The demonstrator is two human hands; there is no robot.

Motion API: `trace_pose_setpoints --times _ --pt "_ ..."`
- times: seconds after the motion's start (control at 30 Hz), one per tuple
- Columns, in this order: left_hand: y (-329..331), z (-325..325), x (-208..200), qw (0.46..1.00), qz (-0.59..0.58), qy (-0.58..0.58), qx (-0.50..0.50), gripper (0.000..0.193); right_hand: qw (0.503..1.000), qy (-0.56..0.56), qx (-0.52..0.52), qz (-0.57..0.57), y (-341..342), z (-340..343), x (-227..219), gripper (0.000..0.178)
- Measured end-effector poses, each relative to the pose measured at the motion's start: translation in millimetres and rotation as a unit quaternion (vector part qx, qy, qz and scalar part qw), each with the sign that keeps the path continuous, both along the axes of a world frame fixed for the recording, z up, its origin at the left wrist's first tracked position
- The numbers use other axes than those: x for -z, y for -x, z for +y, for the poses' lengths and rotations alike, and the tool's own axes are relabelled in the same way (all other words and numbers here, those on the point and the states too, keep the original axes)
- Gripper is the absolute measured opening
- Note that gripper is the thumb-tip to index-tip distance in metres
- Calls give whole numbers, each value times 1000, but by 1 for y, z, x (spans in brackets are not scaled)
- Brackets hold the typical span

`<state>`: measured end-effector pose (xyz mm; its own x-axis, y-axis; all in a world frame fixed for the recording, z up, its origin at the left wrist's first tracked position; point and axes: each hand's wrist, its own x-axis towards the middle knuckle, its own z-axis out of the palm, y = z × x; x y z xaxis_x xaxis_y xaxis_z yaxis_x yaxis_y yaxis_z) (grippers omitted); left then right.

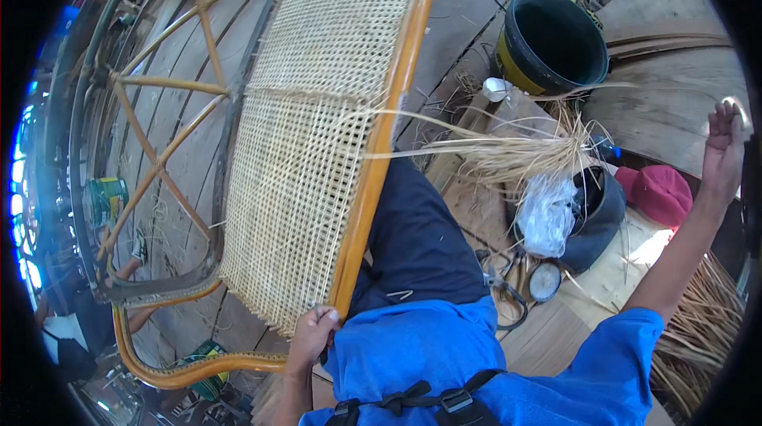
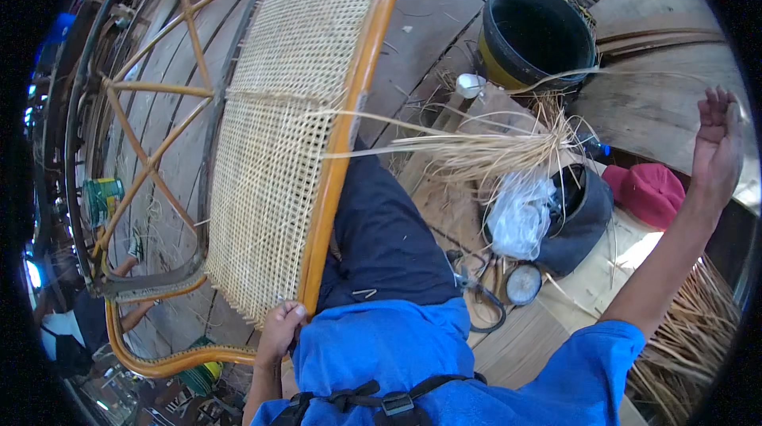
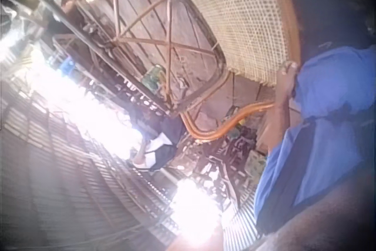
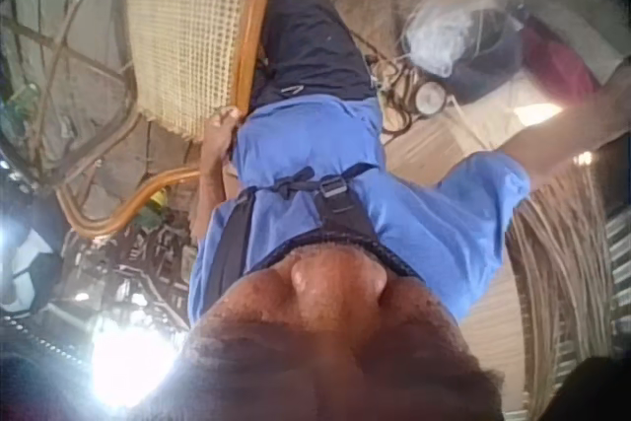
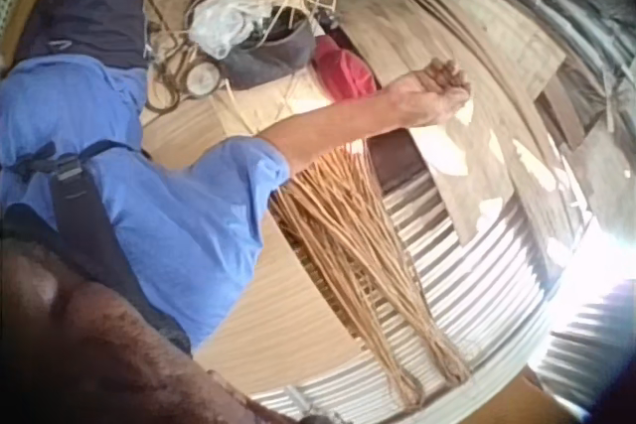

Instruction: Weaving a chair seat with natural cane fibers in a workshop setting.

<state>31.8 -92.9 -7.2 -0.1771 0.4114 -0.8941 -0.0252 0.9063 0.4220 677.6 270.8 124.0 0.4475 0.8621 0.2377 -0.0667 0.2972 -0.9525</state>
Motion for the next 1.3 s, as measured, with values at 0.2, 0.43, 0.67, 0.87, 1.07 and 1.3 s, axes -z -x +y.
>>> trace_pose_setpoints --times 0.2,0.43,0.67,0.87,1.07,1.3 --pt "-1 21 -7 995 -10 91 -32 25 1000 -4 25 -5 -47 97 96 25" --pt "11 29 -10 979 -49 186 -72 32 914 363 -173 -54 58 151 310 24" --pt "8 50 -14 974 59 217 11 32 702 496 -311 -405 68 210 445 19" --pt "17 76 0 955 -139 258 46 42 685 375 -326 -534 63 215 494 24" --pt "12 106 20 959 -195 202 -31 46 660 336 -249 -624 71 242 501 32" --pt "3 90 22 979 -191 70 -17 38 864 370 -281 -193 102 280 378 41"
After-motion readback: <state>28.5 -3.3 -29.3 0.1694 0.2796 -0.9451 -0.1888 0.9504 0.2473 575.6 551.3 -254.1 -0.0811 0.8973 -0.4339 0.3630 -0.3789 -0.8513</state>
